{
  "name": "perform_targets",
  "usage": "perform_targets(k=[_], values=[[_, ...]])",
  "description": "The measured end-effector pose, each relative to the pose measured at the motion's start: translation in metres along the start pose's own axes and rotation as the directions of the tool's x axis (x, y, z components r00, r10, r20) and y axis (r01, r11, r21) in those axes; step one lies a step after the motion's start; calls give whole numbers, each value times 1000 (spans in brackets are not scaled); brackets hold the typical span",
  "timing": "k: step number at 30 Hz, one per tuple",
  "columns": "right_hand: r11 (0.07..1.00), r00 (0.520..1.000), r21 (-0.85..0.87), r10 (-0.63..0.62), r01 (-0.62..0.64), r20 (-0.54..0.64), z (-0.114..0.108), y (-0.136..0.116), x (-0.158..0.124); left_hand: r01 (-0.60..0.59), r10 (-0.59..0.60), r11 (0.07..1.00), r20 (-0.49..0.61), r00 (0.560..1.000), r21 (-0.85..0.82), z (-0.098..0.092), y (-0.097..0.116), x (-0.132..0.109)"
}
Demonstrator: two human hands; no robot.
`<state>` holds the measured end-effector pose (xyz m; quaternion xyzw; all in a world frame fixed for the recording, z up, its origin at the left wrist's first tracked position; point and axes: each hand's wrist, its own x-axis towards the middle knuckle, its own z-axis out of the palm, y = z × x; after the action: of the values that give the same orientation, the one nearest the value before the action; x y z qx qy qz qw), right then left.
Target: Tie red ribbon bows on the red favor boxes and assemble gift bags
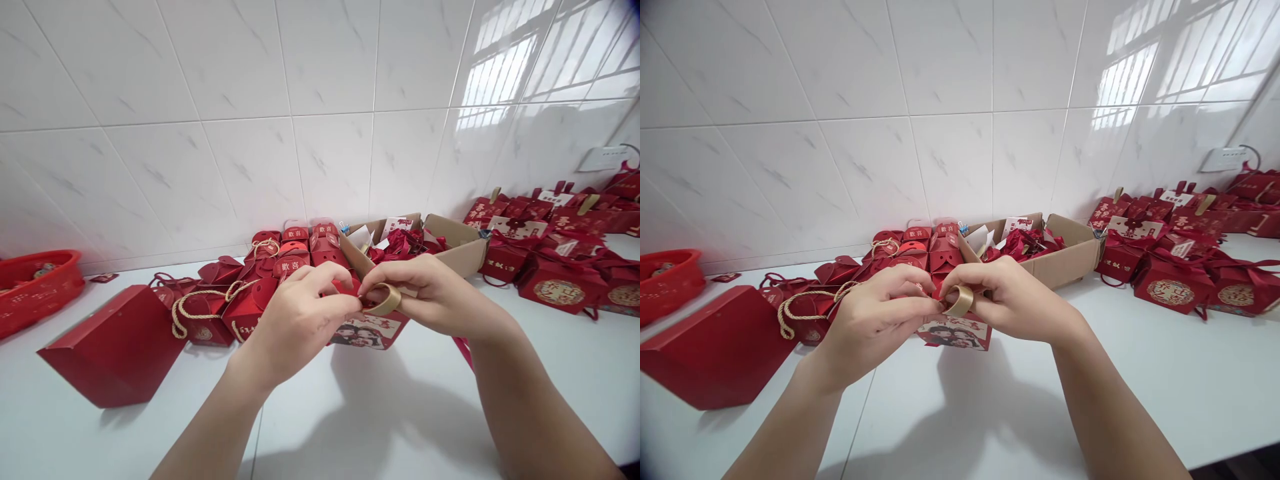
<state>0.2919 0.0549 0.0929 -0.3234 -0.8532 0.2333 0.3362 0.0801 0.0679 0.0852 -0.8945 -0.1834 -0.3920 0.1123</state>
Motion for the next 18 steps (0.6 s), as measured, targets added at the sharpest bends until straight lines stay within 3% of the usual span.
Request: perform_targets(k=[9, 18], values=[[996, 988, -10, 84, -86, -126, 9, 1, 4, -63, 66, 992, -25, 997, 111, 3, 0, 0], [999, 991, -9, -33, 32, -130, 11, 5, 8, -26, 24, 998, 33, 999, 54, 0, -1, 1]])
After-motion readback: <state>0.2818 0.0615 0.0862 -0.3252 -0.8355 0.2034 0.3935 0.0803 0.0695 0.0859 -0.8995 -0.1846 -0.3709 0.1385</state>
